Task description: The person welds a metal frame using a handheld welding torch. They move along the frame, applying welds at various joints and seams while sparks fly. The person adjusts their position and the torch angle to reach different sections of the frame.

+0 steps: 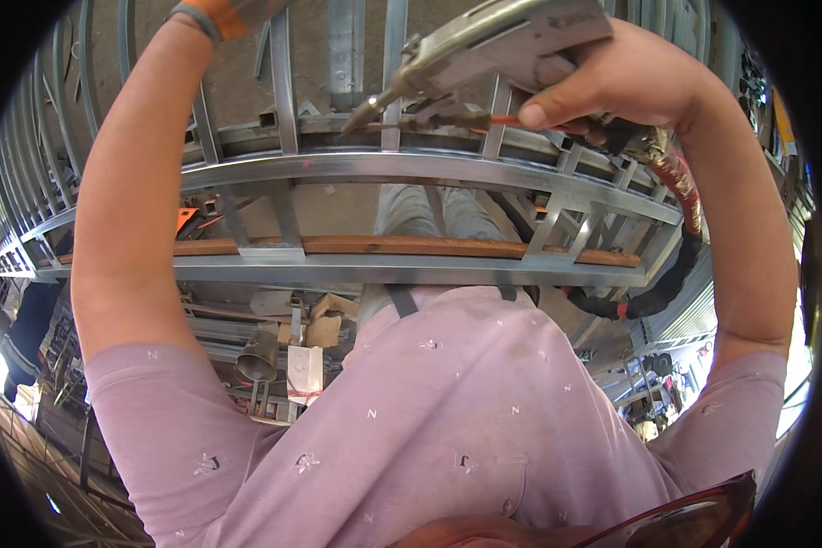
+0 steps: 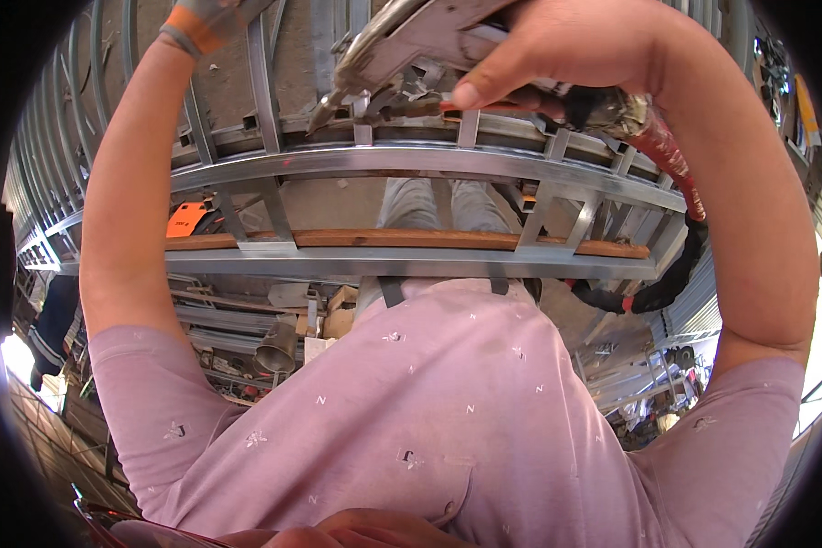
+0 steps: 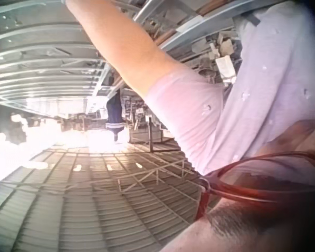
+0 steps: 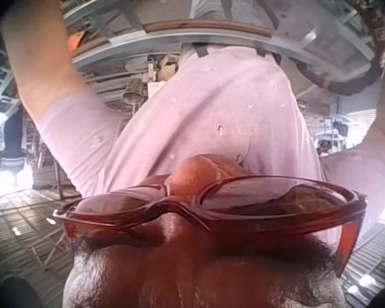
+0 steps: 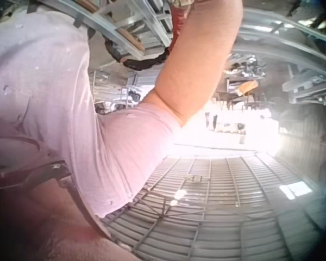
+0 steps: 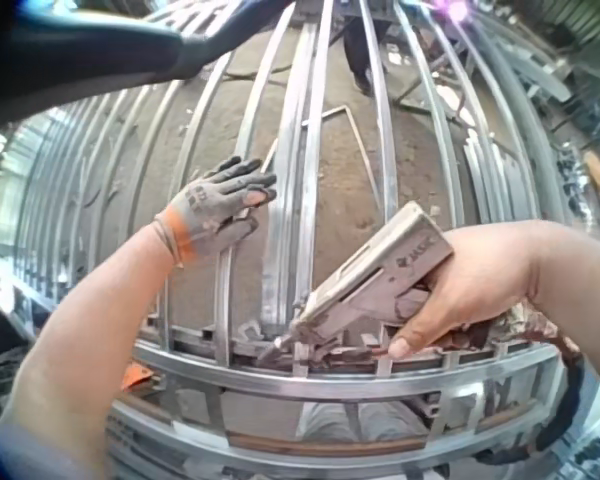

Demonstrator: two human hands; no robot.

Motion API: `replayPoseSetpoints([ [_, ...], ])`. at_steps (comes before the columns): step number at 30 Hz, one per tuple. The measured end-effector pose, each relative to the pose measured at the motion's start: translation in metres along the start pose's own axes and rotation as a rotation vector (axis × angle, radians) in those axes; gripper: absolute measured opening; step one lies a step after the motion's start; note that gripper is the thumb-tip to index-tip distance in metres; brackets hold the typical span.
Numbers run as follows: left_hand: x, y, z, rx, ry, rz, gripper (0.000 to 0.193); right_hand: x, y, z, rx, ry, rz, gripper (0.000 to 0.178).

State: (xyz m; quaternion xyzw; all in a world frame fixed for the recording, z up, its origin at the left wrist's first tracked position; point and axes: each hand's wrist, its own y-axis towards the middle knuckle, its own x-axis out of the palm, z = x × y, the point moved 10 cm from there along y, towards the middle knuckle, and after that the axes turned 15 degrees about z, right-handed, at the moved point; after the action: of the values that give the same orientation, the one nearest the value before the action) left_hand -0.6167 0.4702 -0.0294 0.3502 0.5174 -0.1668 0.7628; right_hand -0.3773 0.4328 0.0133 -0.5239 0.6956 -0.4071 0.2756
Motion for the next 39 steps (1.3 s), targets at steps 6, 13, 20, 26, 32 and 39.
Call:
replayPoseSetpoints([
  [6,-0.008,-0.033,-0.024,-0.008,-0.015,0.043,0.057,0.012,0.038,-0.013,-0.118,-0.160,0.296,0.047],
  [13,-0.011,-0.035,-0.023,-0.046,-0.063,0.040,0.056,0.032,0.067,-0.029,-0.083,-0.121,0.286,0.041],
  [20,-0.009,-0.040,-0.027,-0.057,-0.052,0.041,0.055,0.037,0.075,-0.024,-0.006,-0.186,0.245,0.041],
  [26,-0.007,-0.040,-0.026,-0.049,-0.025,0.071,0.055,0.038,0.073,-0.021,0.080,-0.218,0.264,0.039],
  [32,-0.013,-0.042,-0.023,-0.026,-0.057,0.071,0.053,0.040,0.077,-0.019,0.025,-0.159,0.233,0.038],
  [39,-0.008,-0.035,-0.030,-0.019,-0.053,0.081,0.052,0.039,0.077,-0.016,0.051,-0.142,0.235,0.040],
])
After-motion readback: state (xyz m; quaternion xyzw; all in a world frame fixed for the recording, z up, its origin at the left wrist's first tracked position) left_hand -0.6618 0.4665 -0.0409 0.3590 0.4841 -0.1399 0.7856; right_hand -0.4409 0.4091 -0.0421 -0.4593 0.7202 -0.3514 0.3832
